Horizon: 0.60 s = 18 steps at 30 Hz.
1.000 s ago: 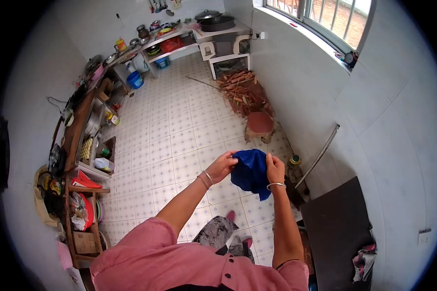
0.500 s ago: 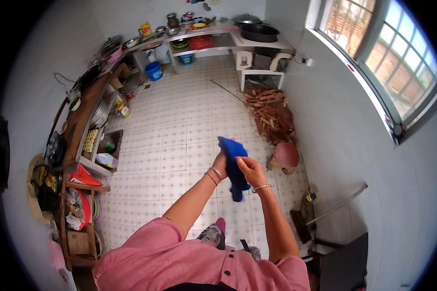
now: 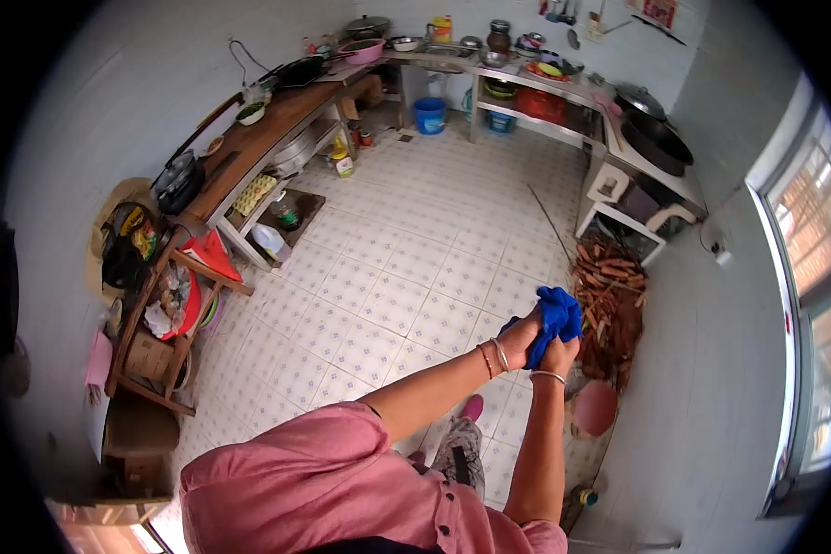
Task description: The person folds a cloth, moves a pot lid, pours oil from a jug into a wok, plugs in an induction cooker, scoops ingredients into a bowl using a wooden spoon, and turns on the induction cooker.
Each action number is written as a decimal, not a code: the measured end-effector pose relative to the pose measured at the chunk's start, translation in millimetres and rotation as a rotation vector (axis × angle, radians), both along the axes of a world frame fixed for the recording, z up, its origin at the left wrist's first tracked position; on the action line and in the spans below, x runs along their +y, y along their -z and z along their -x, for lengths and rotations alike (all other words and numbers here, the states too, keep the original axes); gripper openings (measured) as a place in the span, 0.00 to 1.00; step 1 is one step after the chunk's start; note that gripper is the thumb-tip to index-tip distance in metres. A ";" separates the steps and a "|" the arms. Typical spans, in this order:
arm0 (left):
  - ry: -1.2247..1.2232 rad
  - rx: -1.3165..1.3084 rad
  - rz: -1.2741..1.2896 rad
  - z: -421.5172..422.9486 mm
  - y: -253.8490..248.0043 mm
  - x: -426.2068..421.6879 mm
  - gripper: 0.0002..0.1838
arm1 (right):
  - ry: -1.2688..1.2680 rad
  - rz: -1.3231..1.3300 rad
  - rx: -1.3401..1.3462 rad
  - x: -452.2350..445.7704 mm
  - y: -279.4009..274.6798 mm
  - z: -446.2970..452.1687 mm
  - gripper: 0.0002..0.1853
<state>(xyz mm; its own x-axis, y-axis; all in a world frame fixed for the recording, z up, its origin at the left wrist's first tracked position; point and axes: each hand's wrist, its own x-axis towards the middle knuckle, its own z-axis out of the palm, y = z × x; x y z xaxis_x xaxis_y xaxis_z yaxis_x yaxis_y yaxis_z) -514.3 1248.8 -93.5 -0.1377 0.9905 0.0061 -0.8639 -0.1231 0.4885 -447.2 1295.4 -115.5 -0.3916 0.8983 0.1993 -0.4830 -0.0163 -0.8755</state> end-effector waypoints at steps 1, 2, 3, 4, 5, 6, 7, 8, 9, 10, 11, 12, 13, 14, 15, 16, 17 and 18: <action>0.079 0.083 0.004 13.8 0.5 14.8 0.25 | 0.042 0.042 -0.008 15.0 5.4 13.3 0.17; 0.058 0.089 0.000 20.7 -0.7 27.0 0.25 | 0.022 0.037 -0.002 29.8 5.2 21.5 0.17; -0.028 0.205 0.023 28.0 -4.6 39.5 0.26 | 0.045 0.030 -0.072 42.6 -3.2 33.5 0.17; -0.114 0.323 0.052 38.2 -9.0 51.2 0.27 | 0.070 0.027 -0.140 55.4 -9.4 45.6 0.17; -0.088 0.432 0.038 53.2 -12.9 60.8 0.33 | 0.099 -0.105 -0.301 80.1 3.0 56.0 0.14; -0.107 0.437 0.051 61.8 -16.4 72.1 0.33 | 0.077 -0.099 -0.295 97.7 4.8 69.0 0.14; -0.149 0.502 0.083 69.0 -18.9 84.4 0.34 | 0.046 -0.076 -0.263 115.1 6.2 83.2 0.13; -0.190 0.570 0.114 79.1 -22.0 96.3 0.35 | 0.016 -0.055 -0.229 134.9 8.5 98.3 0.13; -0.179 0.614 0.036 93.1 -16.4 104.0 0.34 | -0.036 -0.067 -0.228 170.0 51.2 115.5 0.11; -0.192 0.619 0.047 105.2 -19.1 107.8 0.34 | -0.052 -0.062 -0.223 175.5 48.9 132.1 0.11; -0.205 0.688 0.100 116.1 -22.1 110.2 0.33 | -0.110 0.050 -0.137 179.7 46.3 148.6 0.10; -0.218 0.749 0.153 124.6 -24.3 110.0 0.33 | -0.070 -0.043 -0.246 182.4 42.1 161.8 0.10; -0.237 0.777 0.224 134.3 -23.6 110.0 0.32 | -0.025 -0.136 -0.358 184.8 37.4 174.9 0.09; -0.253 0.774 0.230 145.6 -24.3 113.0 0.32 | 0.025 -0.224 -0.468 186.8 31.9 187.8 0.09; -0.282 0.723 0.266 158.3 -24.8 114.3 0.32 | 0.000 -0.229 -0.460 193.2 38.6 206.7 0.09; -0.314 0.673 0.303 171.4 -24.8 115.9 0.31 | -0.029 -0.233 -0.450 196.2 47.0 228.0 0.08; -0.390 0.664 0.349 184.8 -26.0 119.5 0.31 | -0.053 -0.235 -0.445 200.4 53.7 249.0 0.08; -0.410 0.657 0.360 199.8 -15.6 124.9 0.31 | -0.040 -0.240 -0.490 205.2 61.2 266.4 0.08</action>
